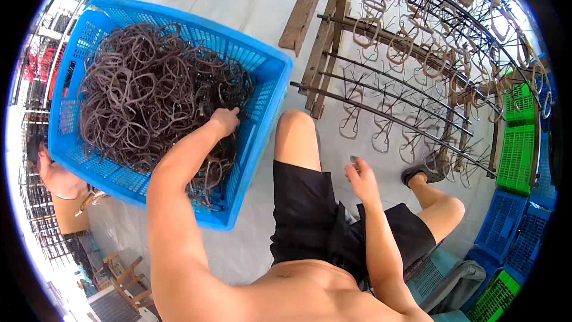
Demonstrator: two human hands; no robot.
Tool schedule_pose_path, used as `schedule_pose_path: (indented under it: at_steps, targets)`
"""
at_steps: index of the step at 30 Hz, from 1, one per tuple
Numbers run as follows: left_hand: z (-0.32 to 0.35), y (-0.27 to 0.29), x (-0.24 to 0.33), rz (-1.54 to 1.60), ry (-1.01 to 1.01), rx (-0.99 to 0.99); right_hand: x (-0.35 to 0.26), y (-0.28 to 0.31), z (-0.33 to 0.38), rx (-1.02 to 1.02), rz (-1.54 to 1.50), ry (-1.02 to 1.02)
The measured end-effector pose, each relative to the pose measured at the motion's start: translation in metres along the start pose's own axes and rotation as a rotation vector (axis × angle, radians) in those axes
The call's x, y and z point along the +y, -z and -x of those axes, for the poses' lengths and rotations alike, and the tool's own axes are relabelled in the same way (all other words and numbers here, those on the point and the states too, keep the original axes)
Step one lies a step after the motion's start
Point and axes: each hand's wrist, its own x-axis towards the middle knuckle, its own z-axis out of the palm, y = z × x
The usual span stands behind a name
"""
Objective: The person sits on the floor and repeatedly picks up dark wire pieces from a blue basket, then threads and twists them onto a metal rack to form hooks. The person handles the wires by hand and places the finished hooks onto the rack.
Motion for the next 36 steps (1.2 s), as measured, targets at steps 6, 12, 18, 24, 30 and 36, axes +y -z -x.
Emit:
schedule_pose_path:
  at_steps: [6, 12, 18, 24, 30, 36]
  targets:
    - [0.041, 0.041, -0.015, -0.009, -0.052, 0.206, -0.084, -0.019, 0.011, -0.196, 0.04, 0.09]
    - [0.094, 0.113, -0.035, -0.016, -0.019, 0.56, -0.146, -0.084, 0.0, -0.421, -0.103, 0.352]
    - [0.11, 0.128, -0.006, 0.119, 0.16, 0.978, -0.187, -0.153, -0.013, -0.488, -0.435, 0.49]
    - [0.11, 0.101, 0.043, 0.764, 0.421, 1.054, -0.187, -0.159, -0.016, -0.365, -0.24, 0.538]
    - [0.101, 0.107, 0.089, 0.48, 0.461, 1.362, -0.202, -0.113, 0.032, -0.159, -0.269, 0.279]
    - [0.097, 0.121, 0.151, 0.227, 0.157, 1.43, -0.187, -0.075, 0.051, -0.342, -0.883, -0.018]
